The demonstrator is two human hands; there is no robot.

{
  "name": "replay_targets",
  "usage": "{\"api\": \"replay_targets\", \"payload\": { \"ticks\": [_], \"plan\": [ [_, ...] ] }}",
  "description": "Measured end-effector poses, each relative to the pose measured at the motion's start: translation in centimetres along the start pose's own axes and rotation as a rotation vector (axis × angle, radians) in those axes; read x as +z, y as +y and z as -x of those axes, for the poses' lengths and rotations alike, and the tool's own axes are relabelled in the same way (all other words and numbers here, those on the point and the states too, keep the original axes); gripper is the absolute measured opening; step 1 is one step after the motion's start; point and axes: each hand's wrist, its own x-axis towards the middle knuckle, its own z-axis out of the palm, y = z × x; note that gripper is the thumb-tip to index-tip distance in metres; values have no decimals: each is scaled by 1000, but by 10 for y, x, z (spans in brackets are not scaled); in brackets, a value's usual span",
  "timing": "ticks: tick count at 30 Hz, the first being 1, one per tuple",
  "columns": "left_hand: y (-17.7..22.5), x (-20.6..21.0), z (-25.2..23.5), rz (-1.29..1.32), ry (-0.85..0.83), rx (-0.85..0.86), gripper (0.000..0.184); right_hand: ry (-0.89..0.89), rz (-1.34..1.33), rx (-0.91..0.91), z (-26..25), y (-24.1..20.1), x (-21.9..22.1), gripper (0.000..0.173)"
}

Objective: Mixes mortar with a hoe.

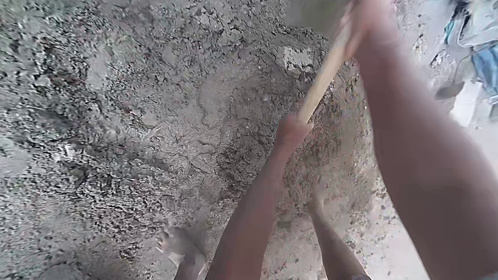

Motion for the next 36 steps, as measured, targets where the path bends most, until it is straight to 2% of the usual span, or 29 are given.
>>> {"api": "replay_targets", "payload": {
  "ticks": [2, 4, 9, 12, 14, 16, 18, 20, 22, 23, 24, 25, 26, 28, 30, 31, 32, 34, 36],
  "plan": [
    [-80, -16, 36, 70, -36, -204, 46, 31, 98, 208, 20, 91, 46, 16],
    [-114, -24, 82, 119, -55, -332, 42, -12, 101, 364, 47, 139, 56, 17],
    [-138, -14, 183, 222, -55, -450, 41, -54, 87, 542, 132, 165, 47, 16],
    [-215, -8, 244, 15, -38, -481, 52, -72, 84, 516, 241, 194, 44, 23],
    [-249, 6, 282, -194, -65, -498, 51, 7, 37, 529, 316, 195, 23, 20],
    [-234, 26, 309, -292, -55, -478, 39, 66, -43, 484, 362, 175, -15, 14],
    [-173, 31, 321, -316, -118, -368, 37, 7, -124, 317, 380, 122, -67, 14],
    [-87, 21, 300, -262, -131, -143, 34, -97, -96, 119, 353, 29, -99, 10],
    [-9, 3, 277, -207, -164, 38, 36, -60, -28, 27, 317, -63, -108, 27],
    [15, -7, 268, -192, -179, 65, 35, -6, -27, 31, 296, -87, -106, 30],
    [26, -14, 254, -187, -155, 81, 34, 43, -41, 31, 273, -94, -101, 29],
    [26, -19, 237, -193, -125, 80, 33, 87, -54, 30, 249, -85, -94, 27],
    [14, -24, 227, -214, -136, 34, 34, 129, -50, 54, 231, -57, -89, 24],
    [-50, -44, 239, -296, -231, -172, 41, 206, -37, 227, 232, 51, -64, 22],
    [-152, -57, 305, -297, -264, -396, 48, 187, 40, 524, 291, 188, -25, 21],
    [-194, -51, 344, -261, -213, -474, 45, 151, 90, 627, 332, 239, -9, 23],
    [-216, -44, 372, -229, -155, -554, 40, 123, 105, 683, 368, 273, 1, 24],
    [-192, -24, 402, -206, -248, -840, 35, 115, 76, 793, 425, 284, -7, 29],
    [-168, 2, 407, -328, -517, -1117, 47, 111, -1, 911, 459, 261, -40, 34]
  ]
}}
